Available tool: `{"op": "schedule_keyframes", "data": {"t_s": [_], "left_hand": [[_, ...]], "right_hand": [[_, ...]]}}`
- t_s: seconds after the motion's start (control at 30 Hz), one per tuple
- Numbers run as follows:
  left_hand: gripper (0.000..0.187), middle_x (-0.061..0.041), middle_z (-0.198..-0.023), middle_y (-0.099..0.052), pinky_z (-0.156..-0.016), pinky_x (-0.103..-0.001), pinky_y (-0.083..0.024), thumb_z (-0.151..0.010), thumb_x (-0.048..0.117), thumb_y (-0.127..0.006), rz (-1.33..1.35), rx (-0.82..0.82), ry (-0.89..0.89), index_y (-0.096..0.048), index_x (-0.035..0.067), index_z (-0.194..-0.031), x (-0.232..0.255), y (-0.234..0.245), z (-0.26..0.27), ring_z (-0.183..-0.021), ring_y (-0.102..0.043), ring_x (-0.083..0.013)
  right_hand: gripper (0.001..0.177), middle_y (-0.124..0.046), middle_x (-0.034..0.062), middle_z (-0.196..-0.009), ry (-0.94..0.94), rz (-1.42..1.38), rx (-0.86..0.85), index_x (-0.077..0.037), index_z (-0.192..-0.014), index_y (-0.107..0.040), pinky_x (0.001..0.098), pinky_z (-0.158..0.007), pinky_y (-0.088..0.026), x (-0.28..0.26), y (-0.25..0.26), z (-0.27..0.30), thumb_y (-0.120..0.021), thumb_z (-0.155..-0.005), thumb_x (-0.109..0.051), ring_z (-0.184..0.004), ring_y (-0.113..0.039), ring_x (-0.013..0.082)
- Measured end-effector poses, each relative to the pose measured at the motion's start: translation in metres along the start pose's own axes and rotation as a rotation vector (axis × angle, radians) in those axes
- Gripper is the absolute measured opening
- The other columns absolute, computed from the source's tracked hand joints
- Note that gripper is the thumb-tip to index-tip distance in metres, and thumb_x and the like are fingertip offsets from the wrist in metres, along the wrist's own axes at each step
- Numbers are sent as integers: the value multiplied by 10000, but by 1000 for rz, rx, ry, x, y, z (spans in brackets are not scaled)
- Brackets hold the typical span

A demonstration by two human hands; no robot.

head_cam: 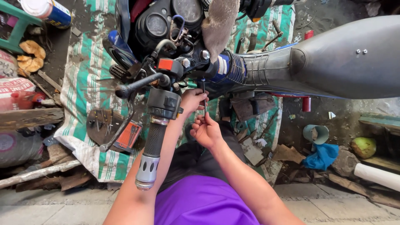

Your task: The person uses a T-handle wrench to loosen and tighten bolts on the motorcycle's handlebar and side panel. They remove a bolt, walk to a workbench to retrieve a nut, and then return to reattach the bolt to the motorcycle's side panel.

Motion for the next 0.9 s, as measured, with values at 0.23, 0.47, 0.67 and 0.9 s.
{"op": "schedule_keyframes", "data": {"t_s": [0.23,0.47,0.67,0.9], "left_hand": [[302,-185,-943,-847,-641,-330,-725,-984,185,-836,-17,-20,-14,-804,5,-1224,-11,1,-13,-775,-854,-263],[355,-155,-962,-849,-665,-313,-721,-1000,205,-826,-23,-43,-9,-773,1,-1285,-19,5,-21,-773,-851,-226],[271,-129,-981,-861,-669,-325,-717,-1033,159,-754,8,-51,14,-794,44,-1275,-5,1,-5,-783,-856,-220],[261,-160,-990,-860,-672,-331,-723,-1023,165,-778,11,-60,-18,-802,37,-1250,-11,3,-13,-805,-860,-250]], "right_hand": [[514,-666,158,-1003,464,713,239,-2,-1399,-547,397,-608,-712,-40,-10,23,-850,-1043,-217,-711,-804,313],[398,-620,73,-857,294,353,255,-61,-1176,-699,302,-595,-583,-35,11,5,-580,-1172,-441,-656,-674,209],[443,-600,-27,-806,95,69,274,-137,-1031,-676,277,-620,-478,-12,1,0,-560,-1160,-544,-632,-591,132],[388,-790,207,-994,567,795,491,45,-1270,-659,318,-489,-661,-52,-21,40,-791,-1088,-271,-635,-799,271]]}}
Point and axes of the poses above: each hand's wrist, its own z-axis away from the middle knuckle, its own y-axis out of the back of the hand, x = y × z, the point moved 9 cm from there along -z, towards the middle knuckle
